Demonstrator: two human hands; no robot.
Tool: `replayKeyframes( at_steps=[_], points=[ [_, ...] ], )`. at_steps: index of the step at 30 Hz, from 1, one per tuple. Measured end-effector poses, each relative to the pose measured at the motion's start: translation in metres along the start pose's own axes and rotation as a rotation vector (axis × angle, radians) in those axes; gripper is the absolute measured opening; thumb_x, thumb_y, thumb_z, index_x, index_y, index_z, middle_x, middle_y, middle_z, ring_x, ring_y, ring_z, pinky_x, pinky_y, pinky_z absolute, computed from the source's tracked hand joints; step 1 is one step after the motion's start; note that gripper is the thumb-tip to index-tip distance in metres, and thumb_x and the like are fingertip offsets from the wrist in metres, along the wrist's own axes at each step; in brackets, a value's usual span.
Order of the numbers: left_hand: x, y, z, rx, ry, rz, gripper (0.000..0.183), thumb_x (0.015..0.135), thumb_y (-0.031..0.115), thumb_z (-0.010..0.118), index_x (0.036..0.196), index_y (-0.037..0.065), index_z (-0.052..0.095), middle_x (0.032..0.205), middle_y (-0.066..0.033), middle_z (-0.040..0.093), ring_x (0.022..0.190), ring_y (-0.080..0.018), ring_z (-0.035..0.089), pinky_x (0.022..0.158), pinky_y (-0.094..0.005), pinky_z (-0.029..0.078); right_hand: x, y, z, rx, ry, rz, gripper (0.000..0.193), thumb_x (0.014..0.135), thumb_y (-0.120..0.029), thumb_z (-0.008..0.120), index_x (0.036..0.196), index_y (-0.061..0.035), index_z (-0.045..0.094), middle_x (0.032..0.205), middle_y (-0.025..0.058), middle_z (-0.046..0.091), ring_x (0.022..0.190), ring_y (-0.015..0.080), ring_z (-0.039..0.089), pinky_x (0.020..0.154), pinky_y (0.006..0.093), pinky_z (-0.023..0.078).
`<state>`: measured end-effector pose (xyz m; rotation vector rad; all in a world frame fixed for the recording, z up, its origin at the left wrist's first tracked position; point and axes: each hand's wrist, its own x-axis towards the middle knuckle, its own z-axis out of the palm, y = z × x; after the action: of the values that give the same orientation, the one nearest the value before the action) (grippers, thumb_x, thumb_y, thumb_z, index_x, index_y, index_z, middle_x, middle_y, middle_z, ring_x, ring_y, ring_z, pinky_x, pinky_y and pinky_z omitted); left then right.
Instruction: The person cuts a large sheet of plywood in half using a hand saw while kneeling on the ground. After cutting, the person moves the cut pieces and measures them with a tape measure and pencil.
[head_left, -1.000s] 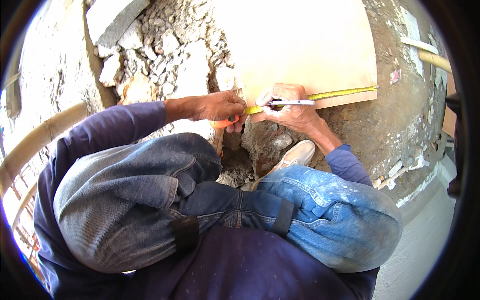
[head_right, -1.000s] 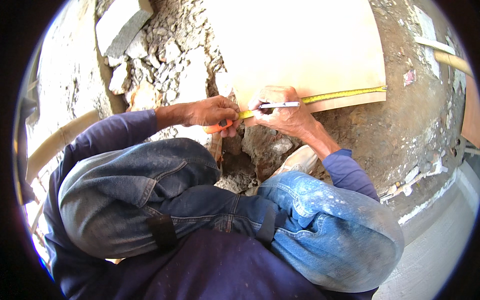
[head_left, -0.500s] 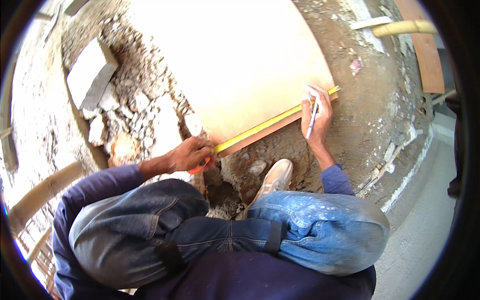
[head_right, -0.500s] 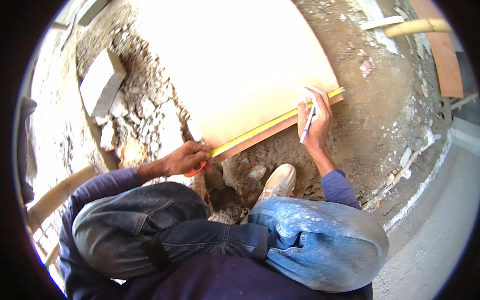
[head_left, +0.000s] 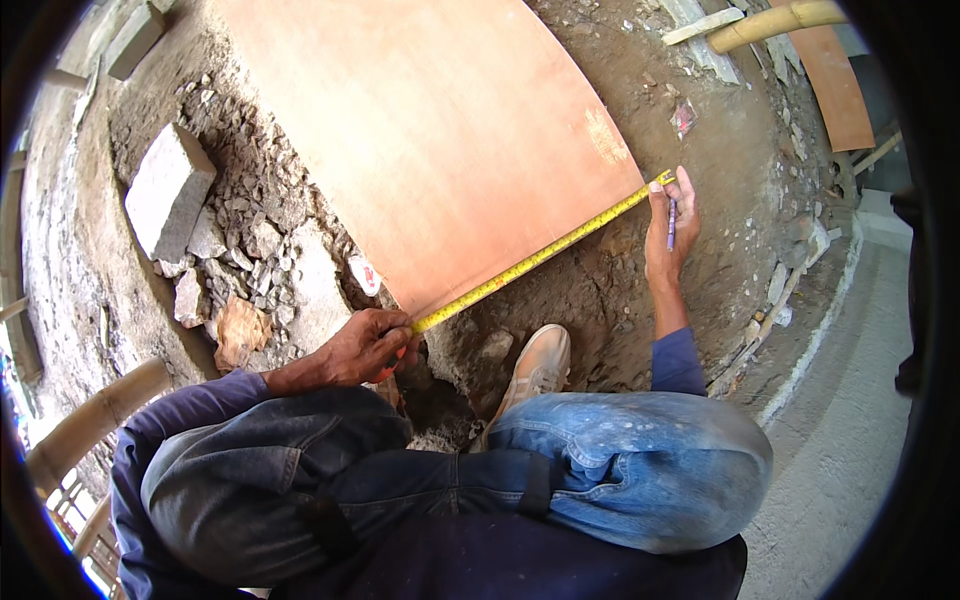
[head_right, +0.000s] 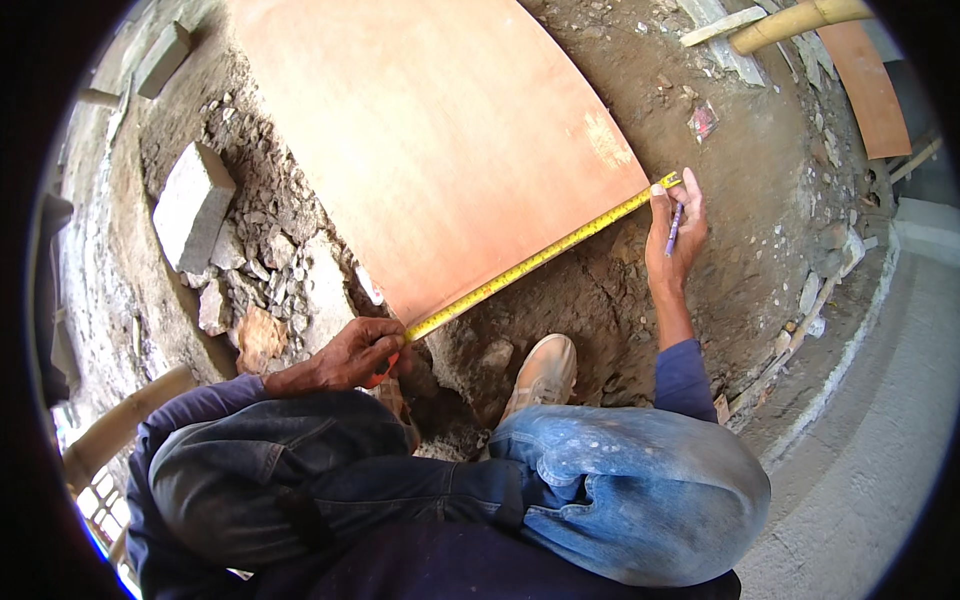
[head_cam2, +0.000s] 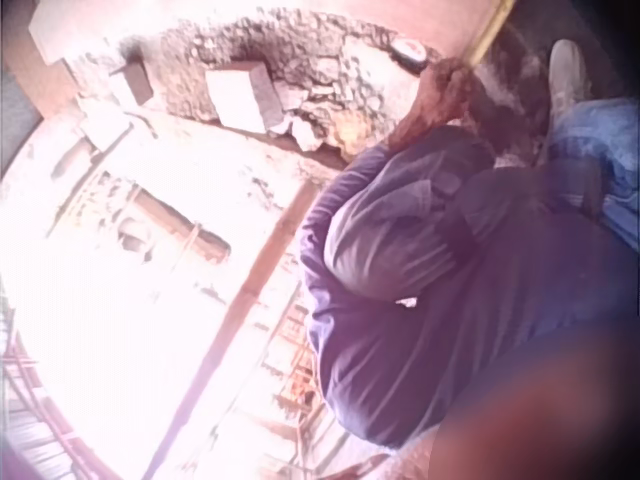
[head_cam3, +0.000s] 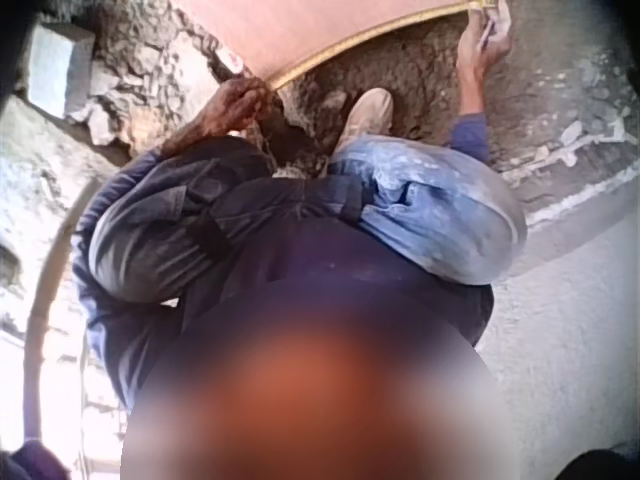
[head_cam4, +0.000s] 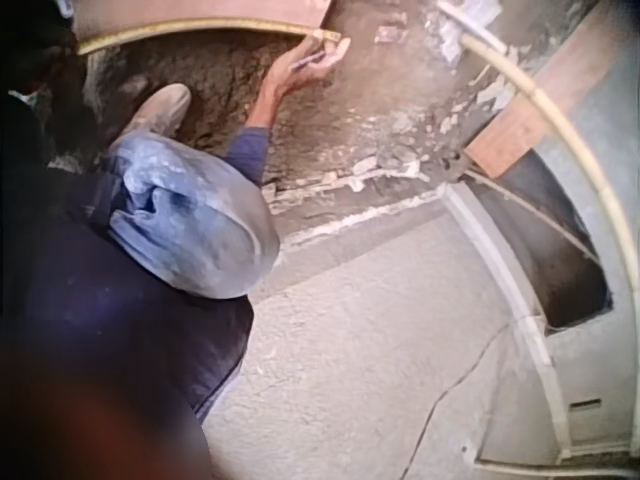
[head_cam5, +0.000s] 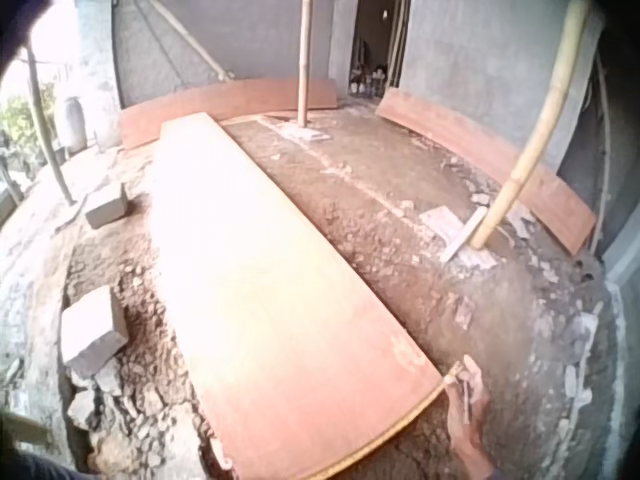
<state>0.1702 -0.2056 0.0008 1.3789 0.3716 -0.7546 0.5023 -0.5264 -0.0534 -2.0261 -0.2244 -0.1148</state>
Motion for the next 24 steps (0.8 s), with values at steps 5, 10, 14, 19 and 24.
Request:
replayKeyframes(
  at_steps=[5, 10, 14, 19, 24],
  points=[
    [-0.006, -0.009, 0.004, -0.015, 0.034, 0.041, 0.033, 0.108, 0.020, 0.042, 0.098, 0.000, 0.066, 0.084, -0.0055, 0.065, 0.074, -0.0123, 0.059, 0.068, -0.0302, 0.050, -0.007, -0.001, -0.002, -0.052, -0.054, 0.045, 0.048, 0.101, -0.023, 0.072, 0.140, 0.0036, 0.062, 0.103, 0.0051, 0.067, 0.095, 0.0140, 0.061, 0.088, 0.0323, 0.051],
    [-0.008, -0.010, 0.001, 0.057, 0.017, 0.061, 0.032, 0.108, 0.019, 0.043, 0.096, 0.001, 0.065, 0.085, -0.0046, 0.065, 0.076, -0.0113, 0.059, 0.066, -0.0295, 0.049, -0.003, 0.003, -0.001, 0.014, -0.034, 0.043, 0.041, 0.102, -0.023, 0.070, 0.136, 0.0012, 0.066, 0.107, 0.0059, 0.069, 0.097, 0.0137, 0.062, 0.090, 0.0314, 0.050],
    [-0.005, -0.019, 0.005, 0.008, 0.046, 0.080, 0.032, 0.108, 0.019, 0.043, 0.095, 0.001, 0.065, 0.085, -0.0057, 0.066, 0.077, -0.0124, 0.060, 0.067, -0.0307, 0.049, -0.002, 0.005, -0.004, 0.048, -0.038, 0.092, 0.040, 0.104, -0.023, 0.067, 0.134, 0.0040, 0.066, 0.114, 0.0073, 0.070, 0.103, 0.0146, 0.063, 0.094, 0.0305, 0.050],
    [-0.011, -0.037, -0.003, -0.001, 0.038, -0.005, 0.032, 0.107, 0.018, 0.044, 0.091, 0.001, 0.066, 0.085, -0.0065, 0.066, 0.070, -0.0132, 0.060, 0.064, -0.0324, 0.050, -0.019, -0.004, -0.007, 0.085, -0.072, 0.205, 0.035, 0.102, -0.019, 0.070, 0.129, 0.0021, 0.065, 0.106, 0.0027, 0.068, 0.089, 0.0066, 0.057, 0.076, 0.0234, 0.046],
    [-0.025, -0.041, -0.017, 0.070, 0.073, 0.052, 0.040, 0.111, 0.030, 0.047, 0.100, 0.000, 0.070, 0.086, -0.0063, 0.067, 0.076, -0.0130, 0.062, 0.066, -0.0319, 0.053, -0.068, -0.033, 0.016, 0.223, -0.215, 0.243, 0.027, 0.097, -0.014, 0.076, 0.118, -0.0007, 0.065, 0.099, 0.0033, 0.070, 0.085, 0.0077, 0.062, 0.072, 0.0227, 0.051]
  ],
)
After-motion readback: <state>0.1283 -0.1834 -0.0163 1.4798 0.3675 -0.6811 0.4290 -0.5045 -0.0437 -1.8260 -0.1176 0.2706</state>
